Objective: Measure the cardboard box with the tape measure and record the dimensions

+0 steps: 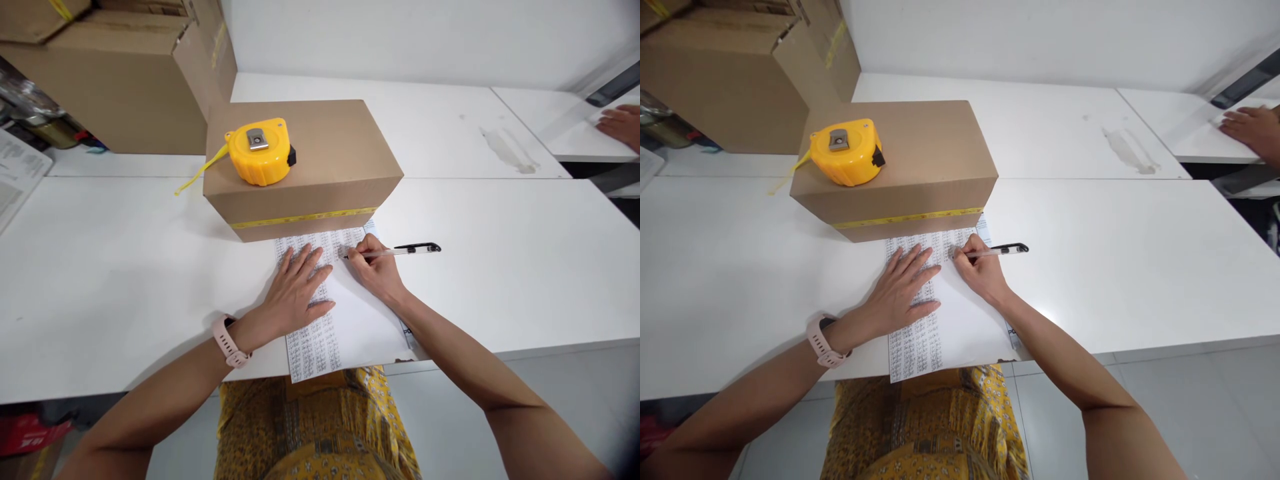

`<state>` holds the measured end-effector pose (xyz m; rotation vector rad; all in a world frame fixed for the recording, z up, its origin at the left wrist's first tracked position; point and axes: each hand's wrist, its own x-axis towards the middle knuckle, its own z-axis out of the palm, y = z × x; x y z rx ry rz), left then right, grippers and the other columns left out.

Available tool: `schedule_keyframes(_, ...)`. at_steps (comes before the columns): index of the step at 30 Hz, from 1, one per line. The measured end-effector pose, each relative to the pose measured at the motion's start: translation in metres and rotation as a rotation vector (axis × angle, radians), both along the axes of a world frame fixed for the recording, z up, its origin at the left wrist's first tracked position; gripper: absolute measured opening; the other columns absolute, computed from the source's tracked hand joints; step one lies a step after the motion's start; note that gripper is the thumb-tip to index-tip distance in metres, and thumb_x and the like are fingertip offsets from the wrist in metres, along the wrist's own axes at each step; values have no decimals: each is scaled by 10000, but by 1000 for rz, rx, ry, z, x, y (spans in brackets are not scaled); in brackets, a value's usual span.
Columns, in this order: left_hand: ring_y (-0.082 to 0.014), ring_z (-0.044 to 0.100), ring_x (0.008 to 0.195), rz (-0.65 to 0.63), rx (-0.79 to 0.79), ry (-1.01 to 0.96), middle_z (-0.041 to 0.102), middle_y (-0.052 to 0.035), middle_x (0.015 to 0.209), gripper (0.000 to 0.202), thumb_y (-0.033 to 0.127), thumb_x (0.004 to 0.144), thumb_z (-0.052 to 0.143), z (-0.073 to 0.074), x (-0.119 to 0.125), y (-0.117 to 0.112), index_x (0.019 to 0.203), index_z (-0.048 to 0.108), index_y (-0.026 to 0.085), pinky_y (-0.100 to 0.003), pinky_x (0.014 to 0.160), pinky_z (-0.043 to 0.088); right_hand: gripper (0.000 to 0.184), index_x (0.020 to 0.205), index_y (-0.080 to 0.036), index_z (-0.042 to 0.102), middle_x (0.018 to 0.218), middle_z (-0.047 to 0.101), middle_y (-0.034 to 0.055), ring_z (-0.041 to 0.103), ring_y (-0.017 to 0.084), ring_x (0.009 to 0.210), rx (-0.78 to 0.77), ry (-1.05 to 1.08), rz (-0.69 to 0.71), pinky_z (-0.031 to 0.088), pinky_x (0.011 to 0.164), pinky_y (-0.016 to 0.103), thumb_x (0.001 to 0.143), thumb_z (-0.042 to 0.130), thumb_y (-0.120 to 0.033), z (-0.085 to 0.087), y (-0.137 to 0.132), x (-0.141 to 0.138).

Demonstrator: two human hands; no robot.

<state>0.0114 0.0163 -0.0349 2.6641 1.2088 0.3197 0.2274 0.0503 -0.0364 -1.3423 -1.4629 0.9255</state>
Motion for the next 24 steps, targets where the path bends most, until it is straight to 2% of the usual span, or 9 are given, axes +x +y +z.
schedule_keyframes(24,-401,222,1551,-5,-14,-8,359,-204,1630,627,536,956,603,-1,0,0,1444,538,148,-636,1245,154,258,654,-237,415,587,395,-65,345,103,556,-5,3,3,268,524,284,805,622,-252,1,1,1)
